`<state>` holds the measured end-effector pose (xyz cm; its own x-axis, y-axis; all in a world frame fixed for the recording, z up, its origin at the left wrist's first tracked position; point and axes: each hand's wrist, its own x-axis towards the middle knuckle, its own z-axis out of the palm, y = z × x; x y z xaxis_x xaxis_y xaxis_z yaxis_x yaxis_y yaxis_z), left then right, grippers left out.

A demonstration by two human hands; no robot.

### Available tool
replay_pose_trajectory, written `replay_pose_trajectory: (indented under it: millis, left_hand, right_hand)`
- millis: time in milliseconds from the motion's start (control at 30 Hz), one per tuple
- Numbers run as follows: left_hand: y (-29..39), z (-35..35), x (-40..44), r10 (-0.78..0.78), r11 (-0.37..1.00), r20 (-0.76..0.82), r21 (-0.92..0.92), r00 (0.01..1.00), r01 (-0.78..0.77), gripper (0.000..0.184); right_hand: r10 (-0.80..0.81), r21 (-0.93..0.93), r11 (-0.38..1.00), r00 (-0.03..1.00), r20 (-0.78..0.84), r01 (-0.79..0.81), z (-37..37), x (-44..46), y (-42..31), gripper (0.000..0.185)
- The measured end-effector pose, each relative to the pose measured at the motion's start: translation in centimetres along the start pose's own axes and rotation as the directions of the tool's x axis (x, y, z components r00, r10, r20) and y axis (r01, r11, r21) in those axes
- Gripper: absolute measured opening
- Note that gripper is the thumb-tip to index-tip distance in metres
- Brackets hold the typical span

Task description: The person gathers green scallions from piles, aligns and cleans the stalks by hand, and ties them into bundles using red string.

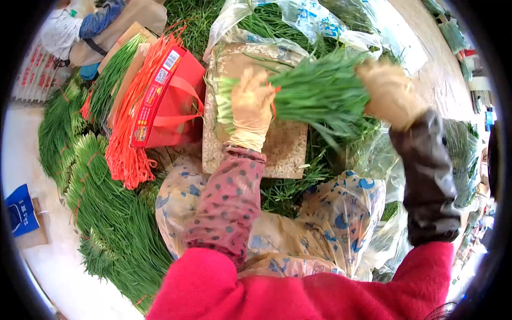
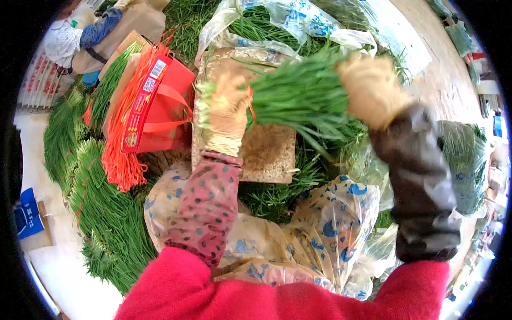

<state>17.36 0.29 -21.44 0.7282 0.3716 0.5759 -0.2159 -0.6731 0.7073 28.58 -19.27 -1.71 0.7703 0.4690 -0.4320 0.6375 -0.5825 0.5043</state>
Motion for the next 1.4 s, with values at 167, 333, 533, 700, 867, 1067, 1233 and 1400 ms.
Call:
replay_pose_trajectory:
  millis: [167,333,533,700,867,1067,1233,1400]
  left_hand:
    - [-2.7,2.1,-4.0,-0.162,0.976,0.069,0.162,0.984,0.149,0.007]
    - [-2.6,1.7,-3.5,-0.199,0.962,0.074,0.206,0.977,0.18,0.01]
    - [-2.6,0.1,-2.9,-0.374,0.924,0.231,0.011,0.898,0.382,0.032]
    - [0.1,-2.5,0.4,-0.481,0.782,0.634,0.623,0.606,-0.031,0.14]
    - [-1.0,-1.9,0.8,-0.542,0.656,0.687,0.706,0.484,-0.268,0.143]
    - [-3.5,-1.9,2.6,-0.409,0.744,0.76,0.598,0.505,-0.296,0.104]
    - [-6.1,-1.9,4.2,-0.319,0.858,0.845,0.45,0.43,-0.249,0.079]
    - [-1.0,-0.9,5.5,-0.648,0.614,0.691,0.723,0.321,-0.317,0.11]
  right_hand:
    - [-0.249,0.781,0.55,0.951,-0.185,0.296,4.6,0.3,-9.8,0.026]
    - [0.15,0.908,0.325,0.934,-0.325,0.264,6.5,5.0,-16.6,0.023]
    - [0.289,0.912,0.185,0.867,-0.406,0.365,7.9,7.3,-18.3,0.015]
    - [-0.022,0.793,-0.607,0.999,0.048,-0.052,7.6,9.1,-17.0,0.02]
    - [-0.032,0.812,-0.577,0.996,0.081,-0.085,6.8,10.4,-16.7,0.022]
    - [0.108,0.951,-0.251,0.982,-0.157,0.18,5.5,10.7,-16.8,0.024]
    - [0.151,0.789,-0.603,0.988,-0.033,0.119,6.4,10.1,-18.6,0.024]
    - [0.061,0.621,-0.784,0.995,0.084,-0.004,4.8,9.5,-16.8,0.022]
